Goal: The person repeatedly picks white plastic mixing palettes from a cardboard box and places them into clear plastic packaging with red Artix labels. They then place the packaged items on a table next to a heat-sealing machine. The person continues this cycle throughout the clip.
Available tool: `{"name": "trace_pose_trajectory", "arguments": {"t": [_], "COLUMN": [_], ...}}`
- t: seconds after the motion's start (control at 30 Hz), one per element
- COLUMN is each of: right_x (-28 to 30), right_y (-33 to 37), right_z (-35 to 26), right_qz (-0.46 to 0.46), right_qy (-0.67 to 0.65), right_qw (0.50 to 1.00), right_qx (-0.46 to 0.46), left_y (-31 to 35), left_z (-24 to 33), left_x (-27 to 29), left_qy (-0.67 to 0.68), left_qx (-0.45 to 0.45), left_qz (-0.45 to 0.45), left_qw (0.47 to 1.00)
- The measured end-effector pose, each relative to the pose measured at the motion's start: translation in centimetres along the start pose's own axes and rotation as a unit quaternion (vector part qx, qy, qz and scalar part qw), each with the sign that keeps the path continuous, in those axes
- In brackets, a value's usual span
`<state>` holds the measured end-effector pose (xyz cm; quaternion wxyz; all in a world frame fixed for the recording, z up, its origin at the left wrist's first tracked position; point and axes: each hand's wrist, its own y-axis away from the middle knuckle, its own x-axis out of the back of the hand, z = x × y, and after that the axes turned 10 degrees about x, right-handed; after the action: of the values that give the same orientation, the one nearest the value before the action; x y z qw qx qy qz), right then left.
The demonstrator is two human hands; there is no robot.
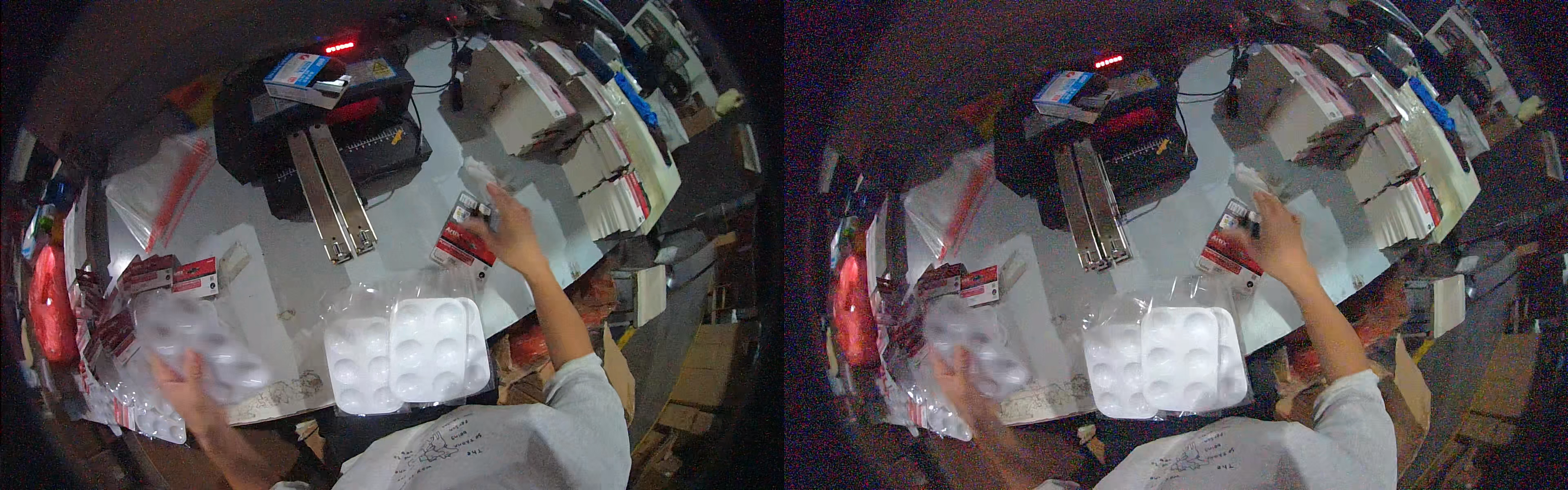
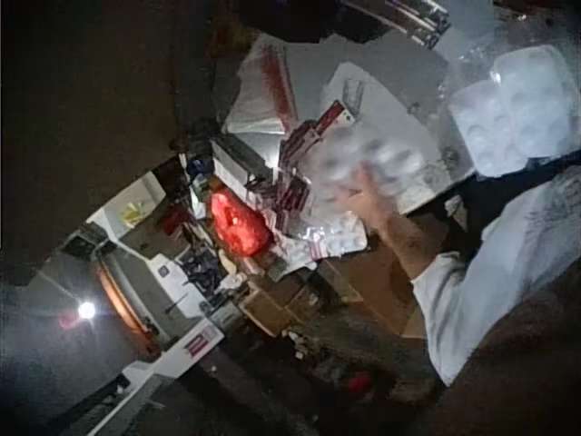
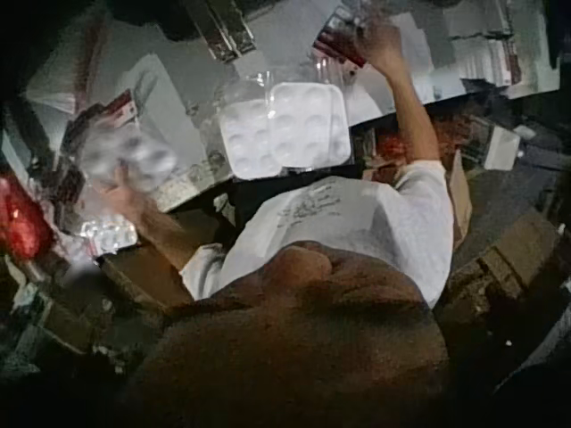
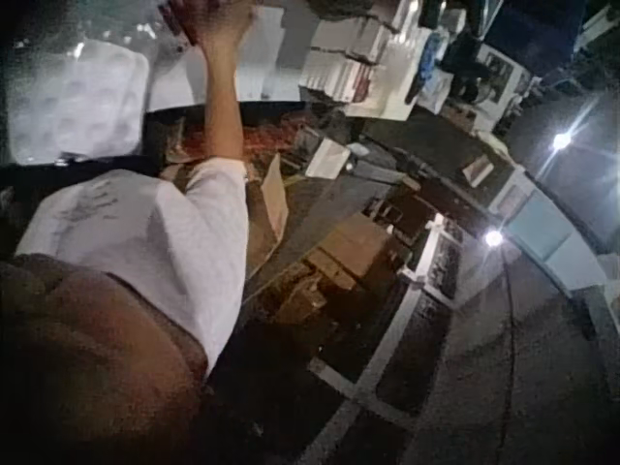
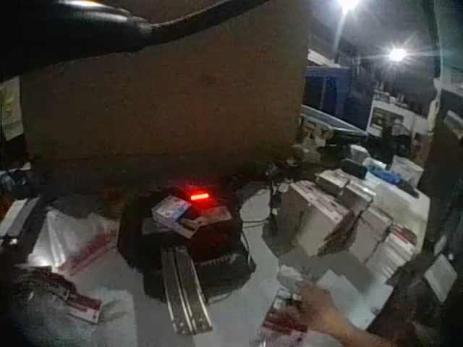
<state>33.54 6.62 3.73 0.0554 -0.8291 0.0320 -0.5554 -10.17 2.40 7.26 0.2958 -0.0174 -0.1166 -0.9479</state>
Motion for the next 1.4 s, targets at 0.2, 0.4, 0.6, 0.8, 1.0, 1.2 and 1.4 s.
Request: {"name": "trace_pose_trajectory", "arguments": {"t": [0.2,0.4,0.6,0.8,1.0,1.2,1.4], "right_x": [-5.3,-5.1,-4.4,-3.9,-3.6,-5.3,-0.6], "right_y": [2.0,2.4,2.3,2.7,2.6,4.6,3.4], "right_z": [1.9,2.3,1.9,1.7,1.4,1.6,-1.6], "right_qz": [-0.082,-0.063,-0.125,-0.093,-0.095,0.001,0.056], "right_qy": [0.089,0.064,0.136,0.062,0.066,0.087,-0.087], "right_qw": [0.992,0.995,0.982,0.992,0.992,0.992,0.994], "right_qx": [0.035,0.050,0.047,0.060,0.054,0.088,-0.027], "left_y": [3.5,4.7,5.0,5.8,6.0,6.8,6.4], "left_z": [-3.0,-2.9,-2.0,-2.2,-1.7,-0.4,1.0], "left_x": [-7.0,-9.9,-9.3,-9.7,-9.2,-9.1,-8.0], "left_qy": [0.116,0.133,0.140,0.148,0.133,0.142,0.149], "left_qx": [0.081,0.143,0.124,0.136,0.142,0.091,0.095], "left_qz": [-0.195,-0.174,-0.190,-0.207,-0.241,-0.225,-0.189], "left_qw": [0.970,0.965,0.964,0.958,0.951,0.960,0.966]}}
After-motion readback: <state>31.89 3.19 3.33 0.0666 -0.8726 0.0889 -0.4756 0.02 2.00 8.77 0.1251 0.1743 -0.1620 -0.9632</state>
